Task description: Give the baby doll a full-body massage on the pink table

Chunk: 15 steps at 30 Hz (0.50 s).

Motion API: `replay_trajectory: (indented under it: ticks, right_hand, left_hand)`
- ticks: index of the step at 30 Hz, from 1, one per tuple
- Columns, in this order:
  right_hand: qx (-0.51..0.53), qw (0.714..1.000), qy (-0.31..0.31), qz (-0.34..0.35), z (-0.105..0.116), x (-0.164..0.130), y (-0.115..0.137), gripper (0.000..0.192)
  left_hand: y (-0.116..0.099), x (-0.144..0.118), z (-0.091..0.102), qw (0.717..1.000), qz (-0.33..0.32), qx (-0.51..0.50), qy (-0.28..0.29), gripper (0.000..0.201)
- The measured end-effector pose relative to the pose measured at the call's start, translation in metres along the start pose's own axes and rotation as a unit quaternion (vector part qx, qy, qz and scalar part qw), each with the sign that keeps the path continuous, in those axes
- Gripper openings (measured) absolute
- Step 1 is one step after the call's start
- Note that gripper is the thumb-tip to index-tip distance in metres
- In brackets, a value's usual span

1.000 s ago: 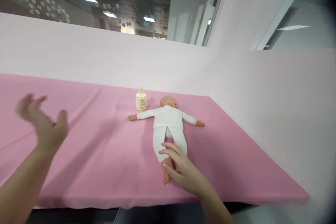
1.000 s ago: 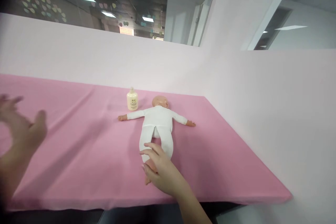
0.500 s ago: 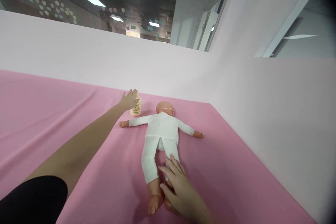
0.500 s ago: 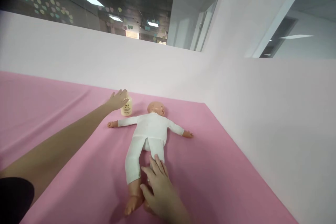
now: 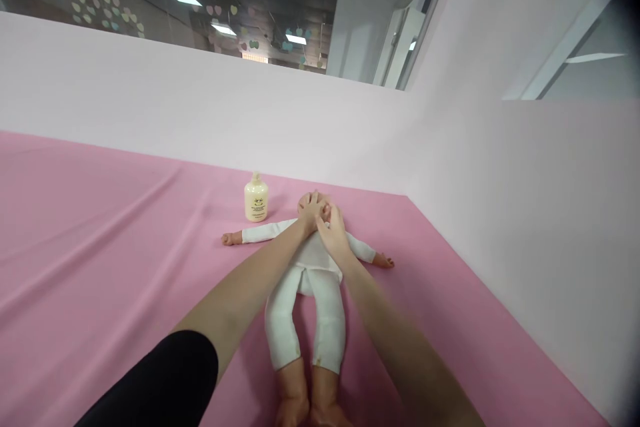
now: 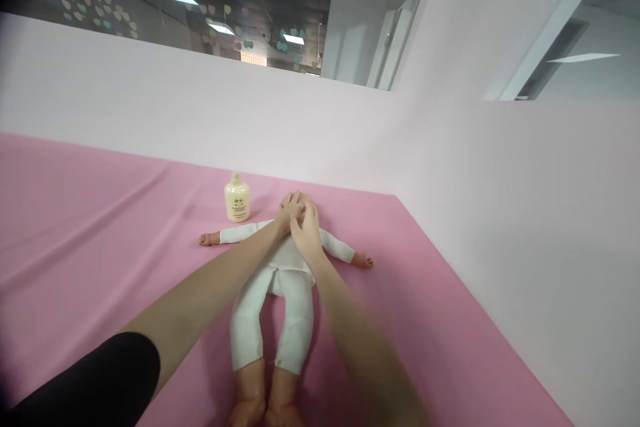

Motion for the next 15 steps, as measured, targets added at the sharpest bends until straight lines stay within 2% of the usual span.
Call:
replay_trajectory:
  ticks: [3,6,9,12,15]
  right_hand:
    - [-0.017,0.999,-0.050,-0.005,-0.012,0.023,-0.031,0.044]
    - [-0.028,0.997,-0.061,-0.027,-0.018,0.033,-0.053,0.043]
    - [0.013,0.995,-0.072,-0.065,-0.016,0.037,-0.056,0.045]
    - [0.121,0.988,-0.080,-0.054,-0.005,0.040,-0.025,0.042]
    - [0.186,0.981,-0.051,0.025,0.015,0.038,0.036,0.037]
  left_hand:
    - [0.005,0.000,-0.004,0.999,-0.028,0.002,-0.020,0.045]
    - [0.008,-0.004,0.001,0.996,-0.061,-0.006,-0.065,0.046]
    - [0.014,-0.008,0.006,0.994,-0.056,-0.008,-0.098,0.049]
    - [0.016,-0.013,0.009,0.992,-0.056,-0.018,-0.108,0.051]
    - [0.021,-0.016,0.012,0.993,-0.029,-0.030,-0.109,0.052]
Point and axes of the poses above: each hand's wrist, its own x-axis towards the middle knuckle, its own z-axis out of the back of the hand, y = z × x, the point moved 8 cm from there along x, towards the middle knuckle, and after that the axes turned 10 degrees about -y, right-handed, at the moved point
